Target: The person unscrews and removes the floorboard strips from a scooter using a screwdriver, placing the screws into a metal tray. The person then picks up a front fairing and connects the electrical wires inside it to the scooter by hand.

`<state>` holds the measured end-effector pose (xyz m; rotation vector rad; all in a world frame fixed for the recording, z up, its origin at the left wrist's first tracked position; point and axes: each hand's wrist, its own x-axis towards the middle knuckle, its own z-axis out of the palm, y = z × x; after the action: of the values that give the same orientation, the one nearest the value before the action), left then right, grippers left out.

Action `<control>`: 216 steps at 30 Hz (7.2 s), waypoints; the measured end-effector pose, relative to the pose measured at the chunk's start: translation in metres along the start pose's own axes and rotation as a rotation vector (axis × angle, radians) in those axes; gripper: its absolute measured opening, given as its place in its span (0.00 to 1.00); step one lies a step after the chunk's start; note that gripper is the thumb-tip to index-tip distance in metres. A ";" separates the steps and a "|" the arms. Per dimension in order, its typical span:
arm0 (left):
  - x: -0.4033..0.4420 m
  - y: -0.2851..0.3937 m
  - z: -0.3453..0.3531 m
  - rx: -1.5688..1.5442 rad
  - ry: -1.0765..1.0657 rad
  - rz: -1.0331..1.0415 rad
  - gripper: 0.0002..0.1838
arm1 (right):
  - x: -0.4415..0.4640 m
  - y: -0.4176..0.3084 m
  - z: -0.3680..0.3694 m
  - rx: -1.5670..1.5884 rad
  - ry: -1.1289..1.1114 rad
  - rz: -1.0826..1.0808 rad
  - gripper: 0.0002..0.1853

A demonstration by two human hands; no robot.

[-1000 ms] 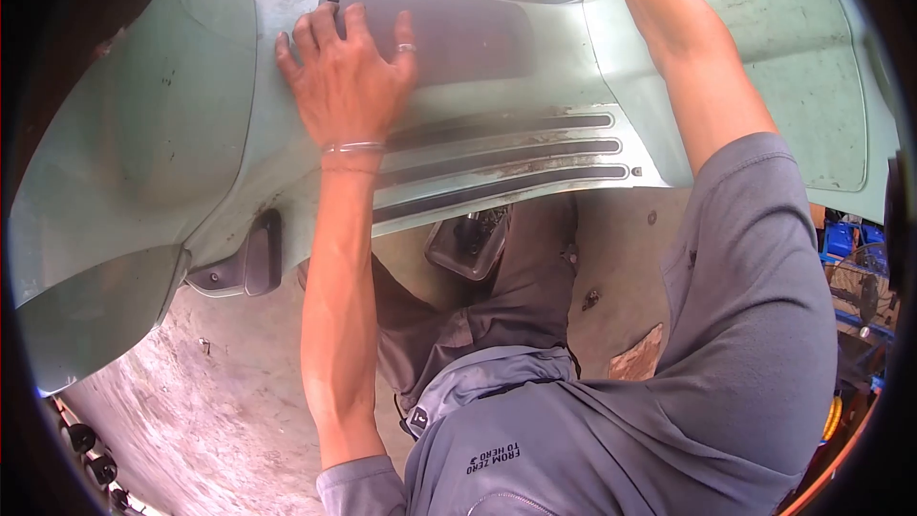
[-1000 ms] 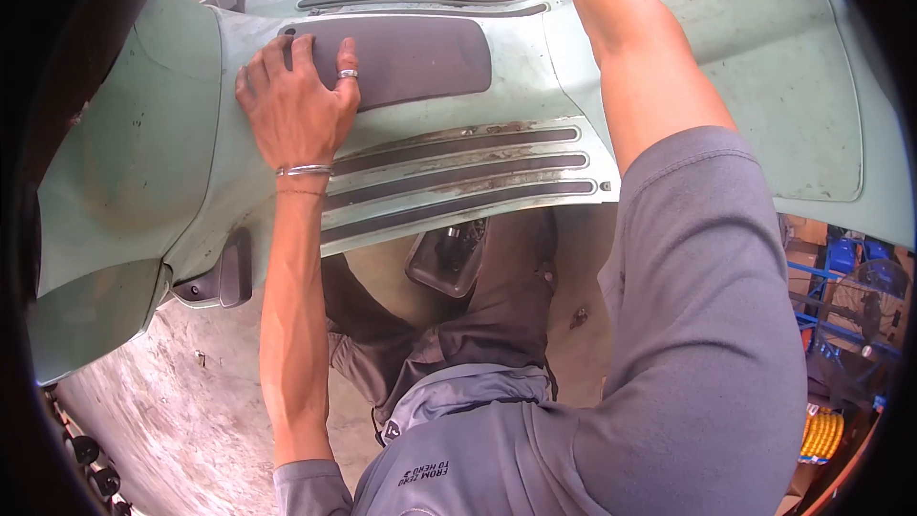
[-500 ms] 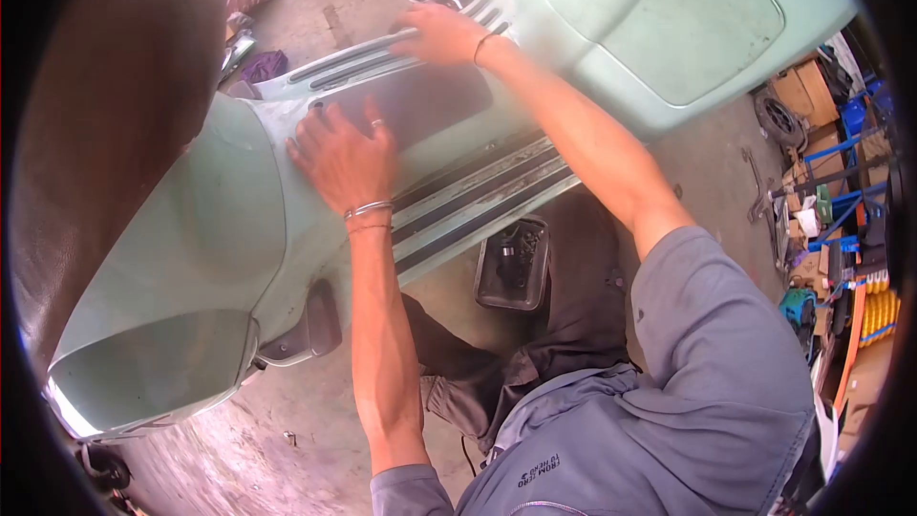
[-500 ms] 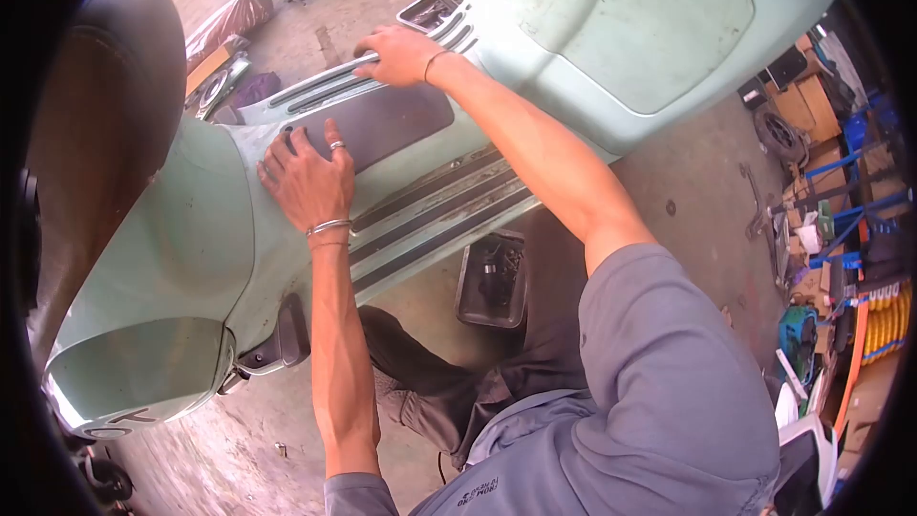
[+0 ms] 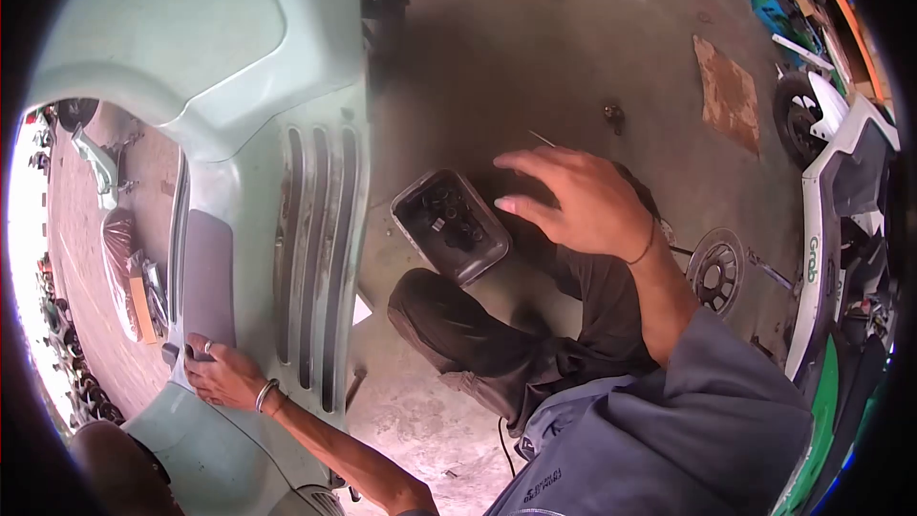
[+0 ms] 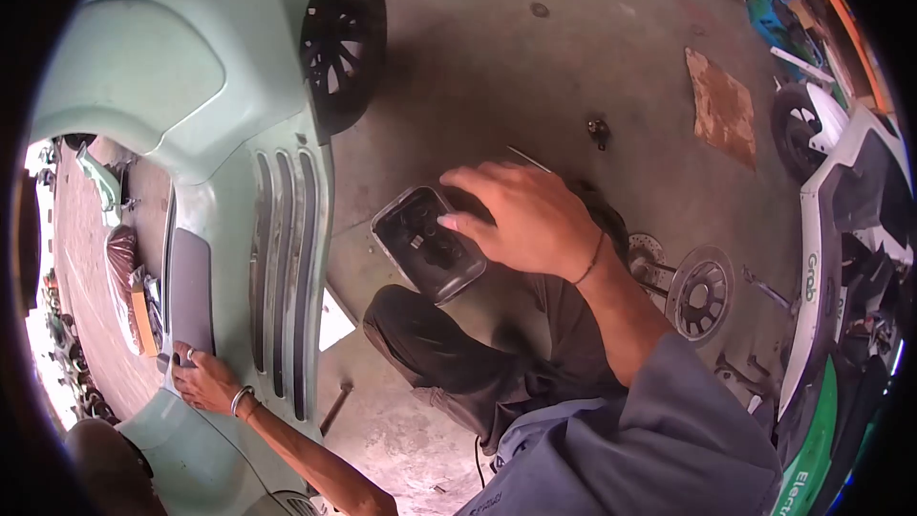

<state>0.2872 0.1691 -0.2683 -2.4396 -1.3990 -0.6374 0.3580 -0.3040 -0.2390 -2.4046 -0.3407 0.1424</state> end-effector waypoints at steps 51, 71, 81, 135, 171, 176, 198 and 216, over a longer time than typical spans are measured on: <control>0.058 0.630 -0.226 -0.680 -1.463 -0.246 0.32 | 0.374 0.244 -0.367 -0.011 -0.573 0.917 0.24; 0.132 0.822 -0.151 -0.609 -1.192 -1.364 0.27 | 1.260 0.183 -0.087 -0.854 -0.911 -0.453 0.44; 0.176 0.938 -0.220 -0.432 -1.466 -1.338 0.30 | 1.320 0.146 0.019 -1.158 -1.293 -0.697 0.36; 0.308 0.719 -0.611 -1.694 0.348 -1.422 0.39 | 0.886 -0.202 -0.194 0.812 -2.247 1.032 0.05; 0.319 0.695 -0.571 -1.658 -0.067 -0.679 0.24 | 0.876 -0.212 -0.251 0.814 -1.784 0.810 0.18; 0.318 0.698 -0.567 -1.678 -0.073 -0.617 0.25 | 0.868 -0.206 -0.259 0.805 -1.751 0.786 0.19; 0.301 0.671 -0.571 -1.598 0.061 -0.847 0.24 | 0.828 -0.212 -0.246 0.729 -1.748 0.770 0.22; 0.142 0.572 -0.541 -0.732 0.134 -1.396 0.29 | 0.691 -0.224 -0.150 0.533 -1.738 0.785 0.27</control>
<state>0.7116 -0.2432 0.2701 -1.2409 -3.0700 -1.7357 1.0044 -0.0413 0.0143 -1.1600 -0.0196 2.2872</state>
